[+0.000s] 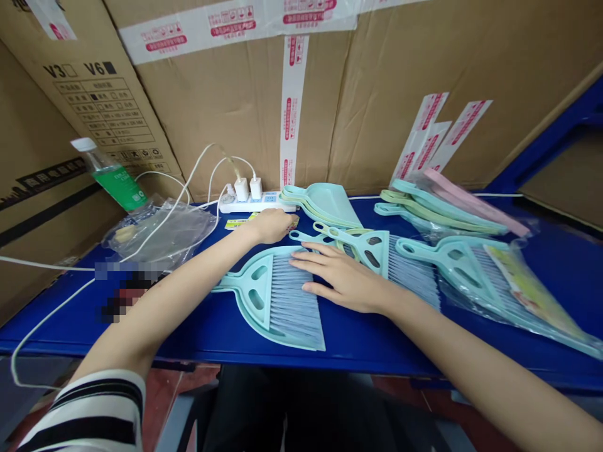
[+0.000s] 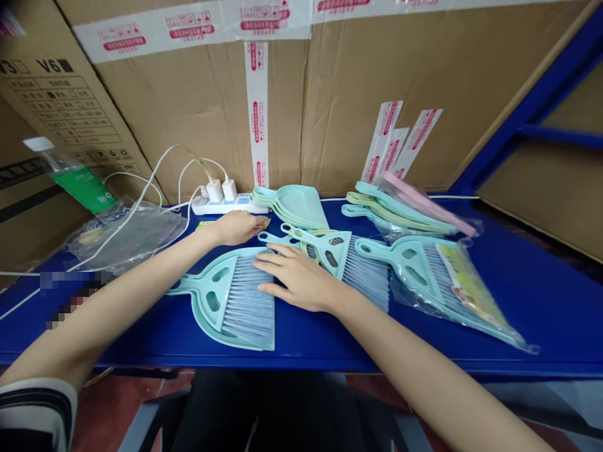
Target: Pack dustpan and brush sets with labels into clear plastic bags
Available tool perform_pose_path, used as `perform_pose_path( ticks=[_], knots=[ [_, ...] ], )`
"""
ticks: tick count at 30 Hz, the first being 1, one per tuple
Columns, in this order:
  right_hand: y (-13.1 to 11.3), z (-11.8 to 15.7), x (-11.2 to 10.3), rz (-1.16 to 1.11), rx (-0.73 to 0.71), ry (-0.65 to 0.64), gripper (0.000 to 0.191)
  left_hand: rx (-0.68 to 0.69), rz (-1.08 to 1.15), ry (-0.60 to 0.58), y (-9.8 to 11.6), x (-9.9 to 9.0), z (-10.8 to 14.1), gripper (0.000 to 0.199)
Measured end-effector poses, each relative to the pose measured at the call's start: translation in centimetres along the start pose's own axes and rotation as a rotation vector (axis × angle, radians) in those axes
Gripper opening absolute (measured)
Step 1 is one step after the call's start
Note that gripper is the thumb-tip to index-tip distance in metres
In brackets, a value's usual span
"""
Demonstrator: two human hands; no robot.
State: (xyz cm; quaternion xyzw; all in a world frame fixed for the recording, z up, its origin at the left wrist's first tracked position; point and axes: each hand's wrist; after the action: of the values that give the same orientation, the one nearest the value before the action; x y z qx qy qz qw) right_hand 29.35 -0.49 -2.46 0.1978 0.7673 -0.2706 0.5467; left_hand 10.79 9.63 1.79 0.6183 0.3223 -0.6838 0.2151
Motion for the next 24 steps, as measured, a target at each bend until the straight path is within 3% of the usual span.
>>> perform_pose_path(
  ticks=[13,24],
  knots=[
    [0.4,0.0,0.1,0.072,-0.051,0.033,0.047,0.016,-0.053,0.099,0.0,-0.3,0.3,0.037],
    [0.3,0.0,-0.1,0.073,-0.007,0.051,0.046,0.006,-0.032,0.164,-0.8,-1.0,2.4,0.028]
  ],
)
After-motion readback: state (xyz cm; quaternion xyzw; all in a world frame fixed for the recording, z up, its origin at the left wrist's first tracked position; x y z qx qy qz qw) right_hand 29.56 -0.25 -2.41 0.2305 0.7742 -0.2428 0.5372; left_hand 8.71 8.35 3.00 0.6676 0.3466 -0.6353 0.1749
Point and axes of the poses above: each hand's wrist, its own z-axis away from the middle knuckle, its own x-axis out of the palm, y = z × x, and after that the axes turned 1 degree about z, right-handed
